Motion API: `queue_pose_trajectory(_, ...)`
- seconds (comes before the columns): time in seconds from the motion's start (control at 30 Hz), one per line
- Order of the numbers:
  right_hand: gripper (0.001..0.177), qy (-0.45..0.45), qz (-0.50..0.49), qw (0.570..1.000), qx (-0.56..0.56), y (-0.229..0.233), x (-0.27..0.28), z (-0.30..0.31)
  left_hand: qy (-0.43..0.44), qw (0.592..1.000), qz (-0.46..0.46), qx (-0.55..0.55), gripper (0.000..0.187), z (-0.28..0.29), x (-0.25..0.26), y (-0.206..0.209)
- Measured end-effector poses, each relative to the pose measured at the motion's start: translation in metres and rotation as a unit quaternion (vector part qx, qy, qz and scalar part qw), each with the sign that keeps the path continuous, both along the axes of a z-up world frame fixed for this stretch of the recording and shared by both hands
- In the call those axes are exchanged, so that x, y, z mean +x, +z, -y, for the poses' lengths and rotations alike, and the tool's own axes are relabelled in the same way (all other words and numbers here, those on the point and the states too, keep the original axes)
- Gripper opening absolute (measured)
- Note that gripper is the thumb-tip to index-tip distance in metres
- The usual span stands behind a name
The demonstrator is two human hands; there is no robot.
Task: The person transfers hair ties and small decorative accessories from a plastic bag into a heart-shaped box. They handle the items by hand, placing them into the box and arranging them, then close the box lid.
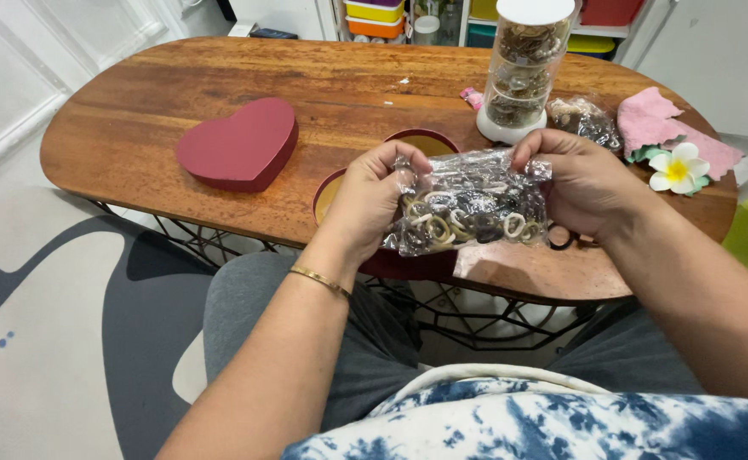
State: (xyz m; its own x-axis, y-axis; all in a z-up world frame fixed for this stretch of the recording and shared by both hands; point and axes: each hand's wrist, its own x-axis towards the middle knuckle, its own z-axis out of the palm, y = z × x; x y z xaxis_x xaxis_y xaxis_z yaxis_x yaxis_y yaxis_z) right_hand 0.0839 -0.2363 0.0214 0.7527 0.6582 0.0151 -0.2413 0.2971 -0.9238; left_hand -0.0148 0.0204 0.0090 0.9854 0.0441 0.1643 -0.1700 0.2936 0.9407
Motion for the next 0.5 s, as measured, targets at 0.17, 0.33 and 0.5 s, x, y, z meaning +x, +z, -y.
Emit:
queue_pose_trajectory(0.17, 0.02, -0.008, 0.059, 0.996, -0.066, 0.017, -0.001, 0.005, -0.019, 0.994, -0.109, -0.002, 0.021, -0.01, -0.01, 0.016)
queue_pose_trajectory(0.33, 0.022, -0.014, 0.08, 0.99, -0.119, 0.037, -0.014, -0.007, 0.019, 0.99, -0.133, 0.04, 0.039, -0.009, -0.012, 0.021)
queue_pose_trajectory(0.5, 0.032, -0.033, 0.203, 0.958, -0.201, 0.036, -0.026, -0.031, 0.088, 0.967, -0.072, 0.229, 0.044, 0.003, -0.012, 0.013)
